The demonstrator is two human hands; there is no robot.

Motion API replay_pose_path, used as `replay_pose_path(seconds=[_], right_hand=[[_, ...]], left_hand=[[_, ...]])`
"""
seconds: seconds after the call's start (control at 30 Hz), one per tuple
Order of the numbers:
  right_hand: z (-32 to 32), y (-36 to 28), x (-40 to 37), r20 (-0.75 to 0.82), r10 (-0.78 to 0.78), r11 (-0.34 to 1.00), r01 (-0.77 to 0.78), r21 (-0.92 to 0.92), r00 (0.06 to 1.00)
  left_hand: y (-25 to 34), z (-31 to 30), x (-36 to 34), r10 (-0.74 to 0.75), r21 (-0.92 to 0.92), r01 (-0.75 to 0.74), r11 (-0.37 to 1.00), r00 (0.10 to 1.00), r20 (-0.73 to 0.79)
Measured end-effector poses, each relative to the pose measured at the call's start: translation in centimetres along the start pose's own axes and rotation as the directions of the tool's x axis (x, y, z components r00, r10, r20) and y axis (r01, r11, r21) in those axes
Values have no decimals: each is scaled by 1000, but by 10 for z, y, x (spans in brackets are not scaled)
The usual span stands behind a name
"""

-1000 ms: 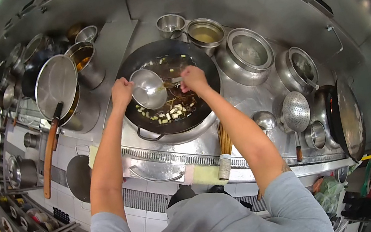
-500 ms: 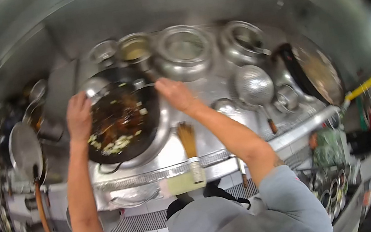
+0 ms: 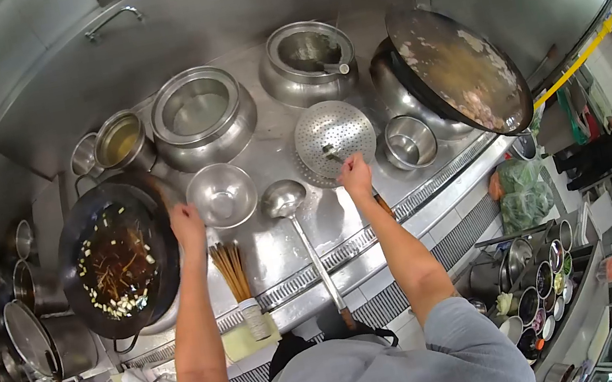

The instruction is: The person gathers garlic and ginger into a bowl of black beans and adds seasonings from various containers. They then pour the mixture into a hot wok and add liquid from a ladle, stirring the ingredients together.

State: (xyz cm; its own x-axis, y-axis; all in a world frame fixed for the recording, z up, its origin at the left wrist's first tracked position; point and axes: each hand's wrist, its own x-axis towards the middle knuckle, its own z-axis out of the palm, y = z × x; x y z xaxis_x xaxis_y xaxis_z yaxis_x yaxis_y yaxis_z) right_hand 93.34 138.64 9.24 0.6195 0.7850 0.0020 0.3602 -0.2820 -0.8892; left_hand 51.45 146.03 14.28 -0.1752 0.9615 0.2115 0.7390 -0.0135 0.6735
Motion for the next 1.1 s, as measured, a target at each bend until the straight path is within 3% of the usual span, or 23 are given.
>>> replay_pose_path(seconds=[0.03, 0.07, 0.1, 0.17, 0.2, 0.23, 0.27, 0.3, 0.33, 0.37, 0.47, 0.53, 0.67, 0.7, 0.73, 0.77, 0.8, 0.87, 0.9, 0.93, 0.97, 1.07, 1.1], right_hand=[[-8, 6, 7, 3, -158, 956, 154, -250, 987], [-10, 10, 12, 55, -311, 829, 299, -472, 949], [-11, 16, 16, 130, -339, 787, 356, -503, 932], [-6, 24, 30, 103, -331, 851, 344, -396, 938], [-1, 25, 35, 88, -324, 877, 334, -347, 942], [4, 20, 39, 94, -120, 990, 126, -65, 988], [9, 14, 46, 154, 84, 972, -115, 207, 985], [13, 5, 55, 260, 258, 826, -352, 440, 931], [18, 2, 63, 402, 378, 574, -552, 604, 834], [25, -3, 68, 452, 372, 532, -586, 612, 811], [55, -17, 93, 554, 330, 479, -641, 600, 765], [70, -38, 118, 554, 301, 547, -617, 566, 776], [91, -58, 212, 321, 44, 751, -243, 614, 946], [94, -63, 236, 134, -67, 870, -8, 493, 989], [82, -90, 245, 27, -39, 955, 29, 296, 999], [88, -82, 271, -206, -340, 940, 323, -111, 918], [91, -67, 297, -281, -655, 713, 449, -539, 701], [99, -55, 321, -177, -493, 742, 305, -597, 852], [109, -58, 320, -168, -215, 951, 167, -262, 962], [114, -60, 320, -57, 59, 995, -54, 87, 997], [114, -62, 320, 134, 279, 869, -310, 386, 951], [101, -68, 275, 164, 82, 928, -135, 347, 983], [91, -71, 254, 2, -217, 969, 215, 122, 976]], left_hand=[[-12, 29, -14, -364, -454, 414, 789, 910, 198], [-17, 49, -28, -454, -554, 490, 673, 865, 214], [-20, 66, -40, -532, -645, 540, 541, 813, 234], [-18, 86, -62, -572, -613, 593, 522, 777, 264], [-23, 92, -68, -610, -652, 627, 427, 732, 304], [-30, 102, -74, -637, -681, 655, 326, 685, 354], [-36, 112, -81, -652, -701, 679, 218, 636, 413], [-32, 113, -88, -632, -675, 712, 192, 616, 470], [-22, 108, -94, -611, -647, 744, 167, 593, 524], [-13, 101, -102, -588, -619, 772, 143, 570, 574], [28, 68, -145, -472, -610, 749, 260, 650, 596], [44, 50, -183, -409, -587, 631, 508, 776, 480], [32, -24, -277, -52, -233, 124, 964, 954, 295], [39, -49, -293, -94, -138, 144, 980, 944, 318], [40, -70, -309, -141, -39, 163, 986, 931, 337], [29, -84, -329, -207, -15, 222, 975, 930, 305], [19, -98, -349, -272, 8, 281, 960, 922, 275], [6, -117, -379, -431, -7, 440, 898, 885, 177], [8, -122, -383, -501, -29, 509, 860, 855, 132], [9, -124, -384, -532, -60, 540, 839, 839, 108], [10, -125, -386, -561, -95, 568, 818, 823, 90], [15, -121, -371, -528, -100, 540, 836, 840, 125], [19, -120, -357, -467, -42, 478, 878, 871, 153]])
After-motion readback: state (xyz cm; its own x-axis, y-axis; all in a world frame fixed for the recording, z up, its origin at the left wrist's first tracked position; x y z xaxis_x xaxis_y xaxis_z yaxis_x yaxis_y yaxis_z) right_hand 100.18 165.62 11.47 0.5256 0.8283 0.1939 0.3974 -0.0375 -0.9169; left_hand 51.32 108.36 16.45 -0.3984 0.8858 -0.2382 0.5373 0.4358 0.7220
